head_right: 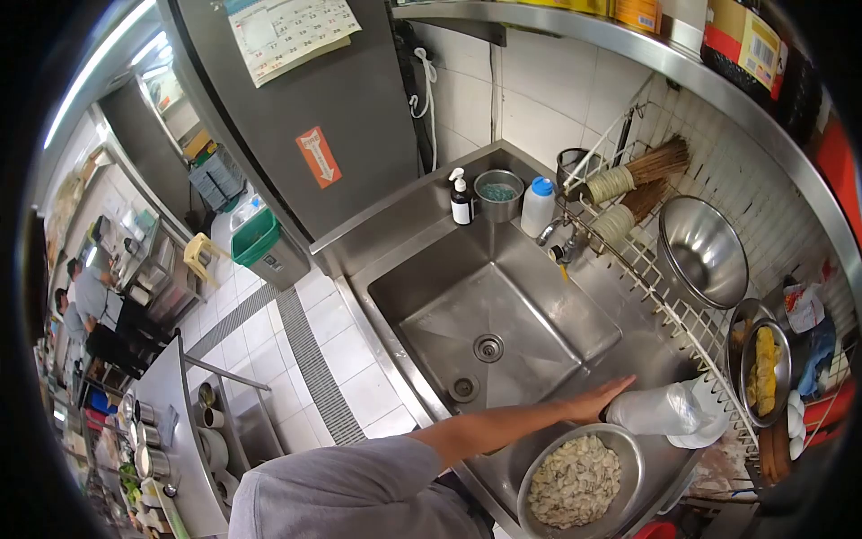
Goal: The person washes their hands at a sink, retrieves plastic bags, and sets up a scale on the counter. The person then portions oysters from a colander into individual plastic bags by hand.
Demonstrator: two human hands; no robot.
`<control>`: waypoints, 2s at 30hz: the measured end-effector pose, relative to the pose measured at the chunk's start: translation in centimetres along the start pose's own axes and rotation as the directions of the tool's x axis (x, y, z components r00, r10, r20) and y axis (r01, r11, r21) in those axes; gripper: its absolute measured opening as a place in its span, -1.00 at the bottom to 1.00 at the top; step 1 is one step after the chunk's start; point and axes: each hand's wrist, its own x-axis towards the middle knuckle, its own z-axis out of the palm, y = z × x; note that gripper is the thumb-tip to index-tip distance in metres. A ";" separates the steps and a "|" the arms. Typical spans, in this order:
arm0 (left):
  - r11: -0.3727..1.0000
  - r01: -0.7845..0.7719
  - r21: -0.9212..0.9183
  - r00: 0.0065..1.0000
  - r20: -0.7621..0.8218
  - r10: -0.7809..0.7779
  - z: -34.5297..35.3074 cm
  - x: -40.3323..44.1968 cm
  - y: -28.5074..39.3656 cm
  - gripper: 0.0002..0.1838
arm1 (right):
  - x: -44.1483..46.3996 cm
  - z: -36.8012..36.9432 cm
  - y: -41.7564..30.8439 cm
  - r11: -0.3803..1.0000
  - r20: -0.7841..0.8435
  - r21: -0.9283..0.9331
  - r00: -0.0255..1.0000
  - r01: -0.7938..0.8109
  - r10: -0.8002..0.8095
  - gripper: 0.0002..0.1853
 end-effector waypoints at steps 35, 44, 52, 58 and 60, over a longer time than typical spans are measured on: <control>0.954 0.062 -0.292 0.627 -0.732 -0.265 -26.7 -31.8 11.0 -0.56 | 11.5 16.4 -52.1 0.271 -0.187 -0.626 0.197 0.731 -0.962 -0.51; 0.913 -0.044 -0.405 0.852 -0.492 -0.177 -19.6 -22.0 14.5 -0.61 | 26.2 18.1 -62.8 0.582 -0.300 -0.754 0.630 0.303 -0.717 0.31; 0.899 -0.239 -0.367 0.956 -0.249 0.153 -20.5 -12.9 25.7 -0.60 | 23.4 17.6 -64.1 0.645 -0.313 -0.742 0.758 0.181 -0.572 0.31; 0.659 -0.254 -0.708 0.963 -0.124 0.238 -19.9 -0.4 36.4 -0.33 | 20.6 16.0 -62.8 0.633 -0.298 -0.731 0.715 0.256 -0.633 0.36; 0.490 -0.152 -0.858 0.986 -0.101 0.129 -18.7 3.3 39.3 -0.22 | 17.5 15.8 -61.9 0.609 -0.252 -0.705 0.673 0.365 -0.695 0.34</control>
